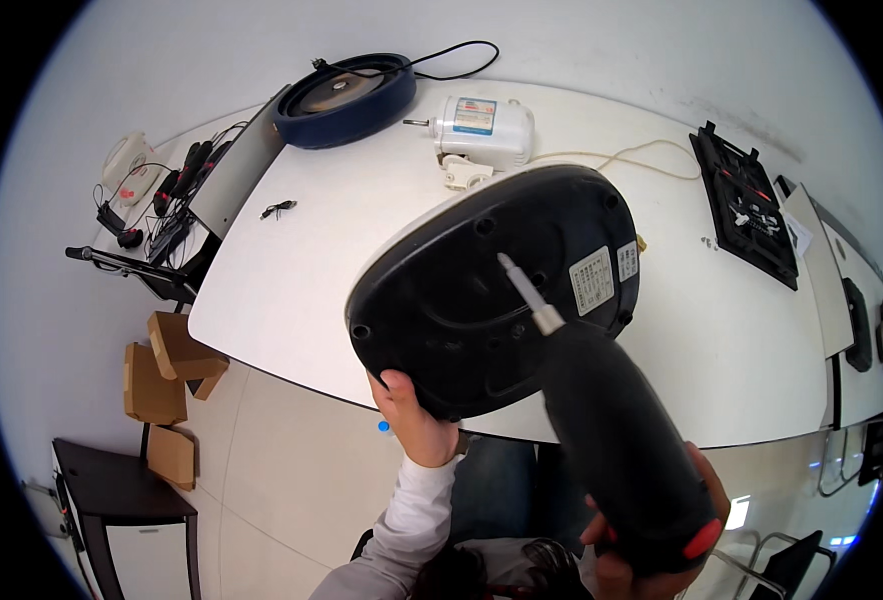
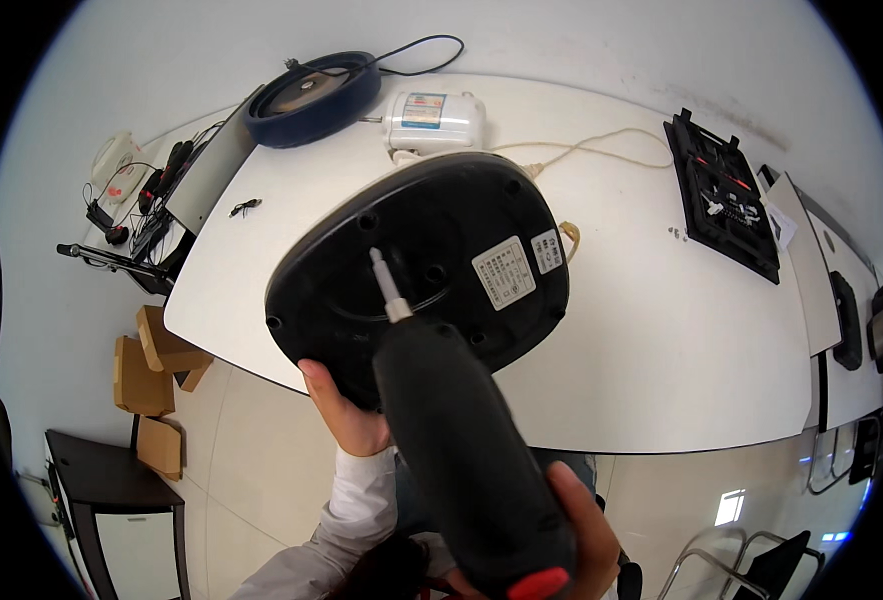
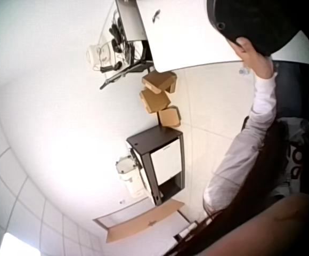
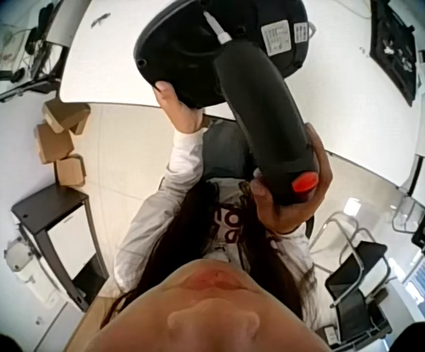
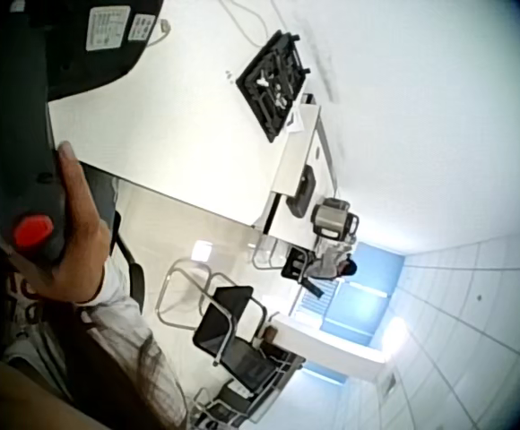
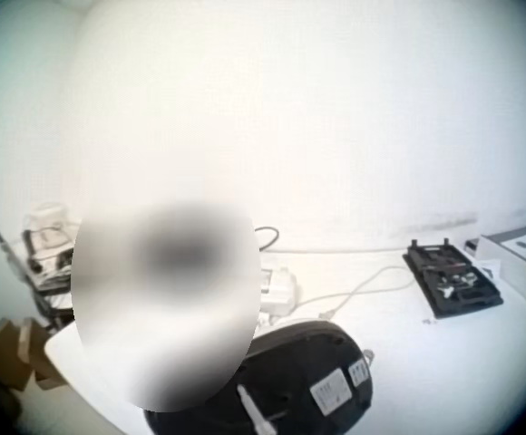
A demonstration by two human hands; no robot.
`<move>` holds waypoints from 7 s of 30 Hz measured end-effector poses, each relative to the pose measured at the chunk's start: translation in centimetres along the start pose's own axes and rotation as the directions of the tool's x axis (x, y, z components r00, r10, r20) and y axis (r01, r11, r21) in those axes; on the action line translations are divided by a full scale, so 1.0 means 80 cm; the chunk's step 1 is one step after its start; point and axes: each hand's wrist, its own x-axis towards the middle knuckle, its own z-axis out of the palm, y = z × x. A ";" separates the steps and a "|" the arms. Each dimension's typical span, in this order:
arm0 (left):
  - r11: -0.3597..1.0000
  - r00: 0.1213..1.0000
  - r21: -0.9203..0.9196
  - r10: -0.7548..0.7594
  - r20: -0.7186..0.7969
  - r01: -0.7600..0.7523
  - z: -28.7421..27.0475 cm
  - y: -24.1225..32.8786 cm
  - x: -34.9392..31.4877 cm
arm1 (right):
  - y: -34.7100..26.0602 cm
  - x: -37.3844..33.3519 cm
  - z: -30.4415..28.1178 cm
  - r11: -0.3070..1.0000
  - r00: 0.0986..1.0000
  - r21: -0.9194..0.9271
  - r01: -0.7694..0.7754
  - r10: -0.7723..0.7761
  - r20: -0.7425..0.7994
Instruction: The person uses a cordless electric screwdriver to remove multiple screws from the underside of a black appliance base. The person holds the base steady with one hand while operating the tool with the other, then sets the base down on the table.
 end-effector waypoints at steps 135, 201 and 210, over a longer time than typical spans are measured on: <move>0.998 0.999 -0.052 -0.032 0.030 0.033 0.040 0.010 0.000 | 0.024 -0.020 -0.006 0.985 0.999 -0.173 0.025 -0.020 0.028; 0.998 0.999 -0.055 -0.034 0.009 0.034 0.015 -0.013 -0.008 | 0.019 -0.015 -0.019 0.985 0.988 -0.126 -0.115 0.127 0.088; 0.999 0.999 -0.035 -0.037 -0.011 0.037 0.016 -0.010 -0.009 | 0.017 -0.015 -0.018 0.983 0.986 -0.140 -0.116 0.131 0.100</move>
